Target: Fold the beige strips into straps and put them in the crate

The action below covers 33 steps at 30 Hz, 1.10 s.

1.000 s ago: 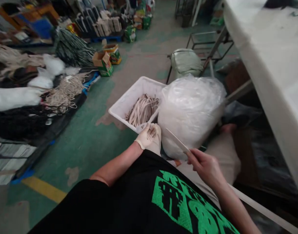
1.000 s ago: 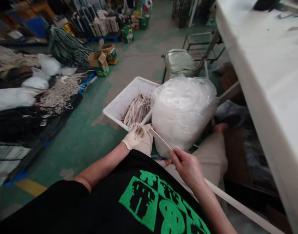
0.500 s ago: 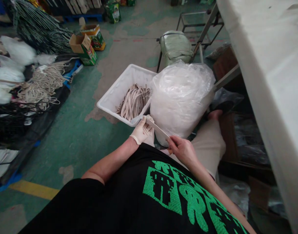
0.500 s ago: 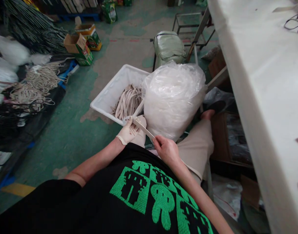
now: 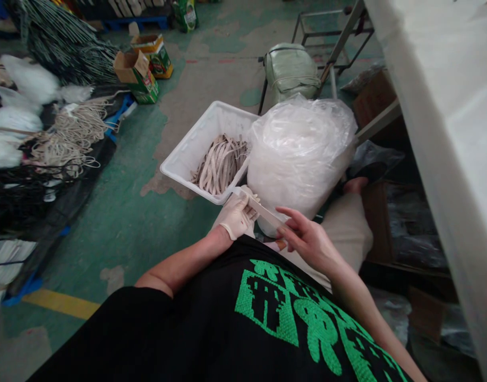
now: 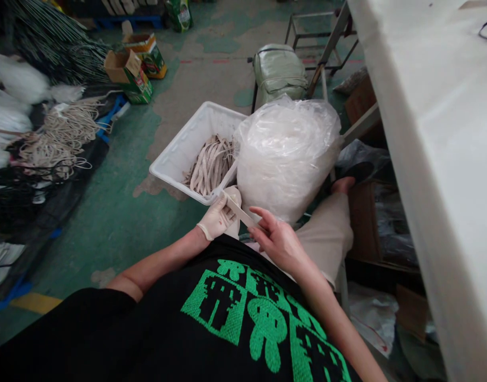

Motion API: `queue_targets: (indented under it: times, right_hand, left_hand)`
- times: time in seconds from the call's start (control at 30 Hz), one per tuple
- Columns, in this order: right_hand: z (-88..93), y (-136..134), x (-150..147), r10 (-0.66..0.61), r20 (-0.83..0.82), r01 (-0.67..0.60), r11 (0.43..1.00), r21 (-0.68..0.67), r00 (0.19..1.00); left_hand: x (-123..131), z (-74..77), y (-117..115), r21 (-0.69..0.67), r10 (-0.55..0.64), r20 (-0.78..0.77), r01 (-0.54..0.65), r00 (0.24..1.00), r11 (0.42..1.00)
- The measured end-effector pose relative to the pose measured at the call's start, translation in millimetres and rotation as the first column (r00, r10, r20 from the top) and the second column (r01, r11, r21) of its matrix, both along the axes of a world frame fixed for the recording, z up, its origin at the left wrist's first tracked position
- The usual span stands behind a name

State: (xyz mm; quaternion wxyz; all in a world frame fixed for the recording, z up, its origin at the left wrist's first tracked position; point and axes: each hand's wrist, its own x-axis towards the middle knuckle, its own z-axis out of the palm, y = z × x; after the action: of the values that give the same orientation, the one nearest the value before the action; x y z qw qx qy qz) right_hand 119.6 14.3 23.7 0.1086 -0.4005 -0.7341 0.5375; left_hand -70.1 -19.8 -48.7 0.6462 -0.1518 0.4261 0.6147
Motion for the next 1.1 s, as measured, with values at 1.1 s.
queue_targets:
  times: [1.1]
  right_hand:
    - [13.5, 17.0, -11.2, -0.088, 0.111, 0.037, 0.919, 0.393, 0.990]
  left_hand:
    - [19.1, 43.3, 1.6, 0.193, 0.021, -0.103, 0.000, 0.994, 0.981]
